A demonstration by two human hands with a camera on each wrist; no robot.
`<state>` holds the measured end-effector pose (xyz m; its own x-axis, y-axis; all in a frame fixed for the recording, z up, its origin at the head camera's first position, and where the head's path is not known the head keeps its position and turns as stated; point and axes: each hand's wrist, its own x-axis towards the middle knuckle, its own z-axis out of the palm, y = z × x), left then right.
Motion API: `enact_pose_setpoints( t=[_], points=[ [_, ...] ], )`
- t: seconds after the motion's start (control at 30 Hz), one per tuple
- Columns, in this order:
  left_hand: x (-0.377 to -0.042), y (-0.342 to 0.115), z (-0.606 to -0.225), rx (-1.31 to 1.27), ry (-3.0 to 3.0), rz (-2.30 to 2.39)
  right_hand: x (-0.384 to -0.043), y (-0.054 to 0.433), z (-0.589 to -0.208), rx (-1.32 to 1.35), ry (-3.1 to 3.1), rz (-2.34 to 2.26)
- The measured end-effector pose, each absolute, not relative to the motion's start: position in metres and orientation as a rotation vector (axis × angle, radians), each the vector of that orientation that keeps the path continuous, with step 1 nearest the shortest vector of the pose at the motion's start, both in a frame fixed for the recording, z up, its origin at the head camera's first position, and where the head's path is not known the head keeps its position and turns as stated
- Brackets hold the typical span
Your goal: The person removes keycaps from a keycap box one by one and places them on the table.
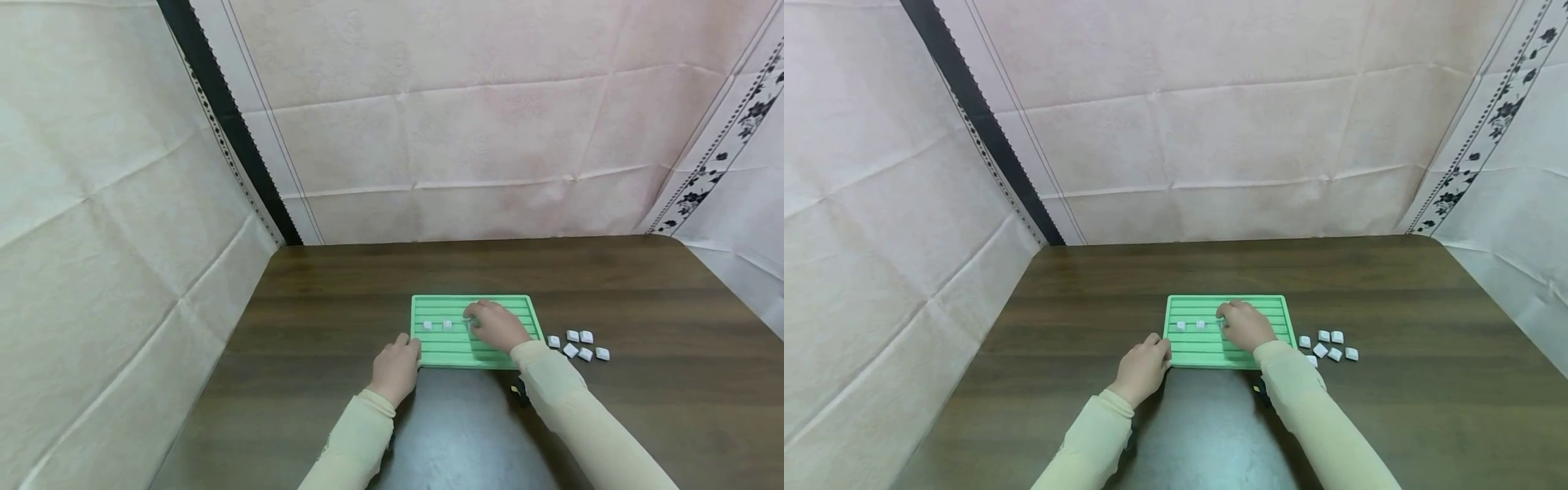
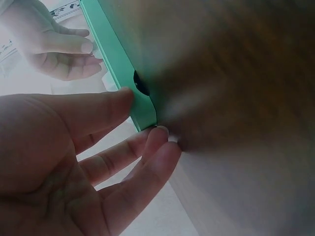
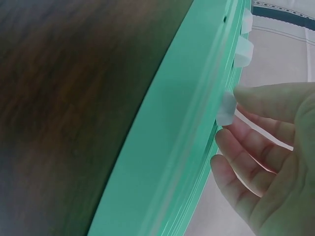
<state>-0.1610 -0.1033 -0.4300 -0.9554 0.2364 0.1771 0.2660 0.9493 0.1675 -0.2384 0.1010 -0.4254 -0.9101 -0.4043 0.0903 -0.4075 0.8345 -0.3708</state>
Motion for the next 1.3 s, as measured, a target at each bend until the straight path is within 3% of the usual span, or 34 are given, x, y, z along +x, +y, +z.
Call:
enact_pose_setpoints(
  t=[1.3],
  points=[
    [-0.161,-0.102,-0.430,-0.373,-2.947,-0.252,-0.240,0.114,-0.425,0.639,-2.971,0.558]
  ],
)
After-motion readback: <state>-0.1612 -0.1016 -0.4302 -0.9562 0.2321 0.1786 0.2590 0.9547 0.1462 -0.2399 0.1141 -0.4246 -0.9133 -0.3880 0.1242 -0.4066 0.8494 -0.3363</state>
